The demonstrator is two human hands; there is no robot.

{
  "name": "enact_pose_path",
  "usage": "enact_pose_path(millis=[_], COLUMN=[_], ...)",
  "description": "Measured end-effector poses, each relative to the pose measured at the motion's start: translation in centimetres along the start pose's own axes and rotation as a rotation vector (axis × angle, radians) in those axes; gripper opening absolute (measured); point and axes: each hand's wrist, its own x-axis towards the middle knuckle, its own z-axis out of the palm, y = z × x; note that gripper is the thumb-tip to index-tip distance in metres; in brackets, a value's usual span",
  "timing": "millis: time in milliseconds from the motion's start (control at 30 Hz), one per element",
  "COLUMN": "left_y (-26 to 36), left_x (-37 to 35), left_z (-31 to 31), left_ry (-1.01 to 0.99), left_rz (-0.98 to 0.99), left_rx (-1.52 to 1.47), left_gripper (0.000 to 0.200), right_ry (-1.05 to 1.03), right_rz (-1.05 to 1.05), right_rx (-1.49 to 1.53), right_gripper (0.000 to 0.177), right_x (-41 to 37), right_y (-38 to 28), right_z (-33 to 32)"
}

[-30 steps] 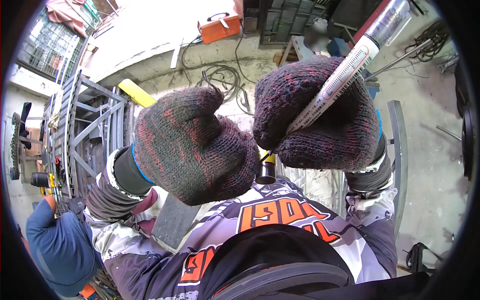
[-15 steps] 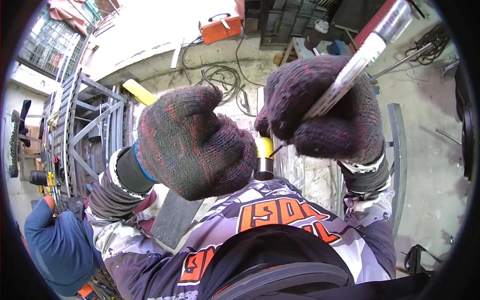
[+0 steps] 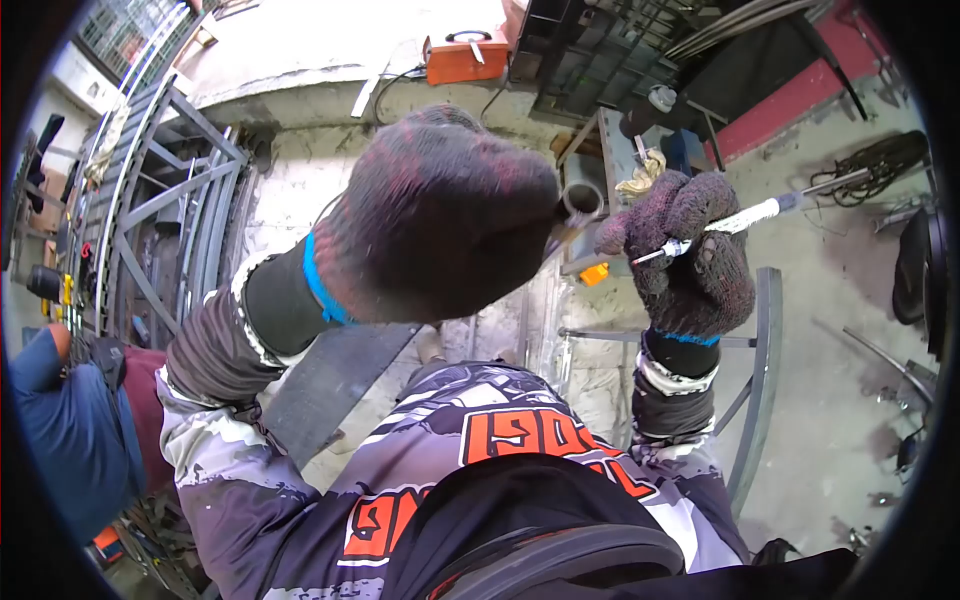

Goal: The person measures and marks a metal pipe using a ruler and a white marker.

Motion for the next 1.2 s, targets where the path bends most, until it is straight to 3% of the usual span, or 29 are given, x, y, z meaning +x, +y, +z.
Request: enact_pose_path(millis=[100,167,233,367,400,433,500,900,1033,1200], left_y=[-0.5,-0.6,-0.5,-0.4,-0.4,-0.3,0.0,0.7,0.8,0.9], left_x=[-0.1,-0.1,-0.2,-0.2,-0.2,-0.1,-0.2,-0.6,-0.4,-0.6], left_z=[0.7,0.8,1.2,1.8,1.9,1.9,1.9,4.1,3.9,4.0], left_ry=[0.043,0.048,0.08,0.069,0.09,0.109,0.117,0.17,0.164,0.179], left_rz=[-0.188,-0.2,-0.24,-0.275,-0.263,-0.25,-0.248,-0.305,-0.305,-0.296], left_rx=[-0.074,-0.151,-0.219,-0.269,-0.232,-0.195,-0.184,-0.093,-0.101,-0.089], left_gripper=[0.008,0.007,0.007,0.016,0.016,0.016,0.015,0.018,0.019,0.019], right_ry=[0.09,0.284,0.137,0.29,0.275,0.26,0.038,0.071,0.079,0.059], right_rz=[-0.051,-0.09,-0.098,-0.28,-0.295,-0.31,-0.467,-0.424,-0.469,-0.445], right_rx=[-0.089,-0.369,-0.717,-0.908,-0.922,-0.936,-1.048,-1.241,-1.175,-1.413], right_gripper=[0.031,0.037,0.047,0.039,0.023,0.022,0.021,0.022,0.022,0.021], right_x=[-0.4,-0.8,-1.4,-1.9,-2.4,-2.8,-2.3,-2.8,-2.8,-2.5], right_y=[0.5,0.7,0.2,1.2,1.4,1.4,1.4,2.3,3.2,1.8], right_z=[1.5,2.8,1.4,4.1,4.7,5.0,4.8,4.9,4.3,5.7])
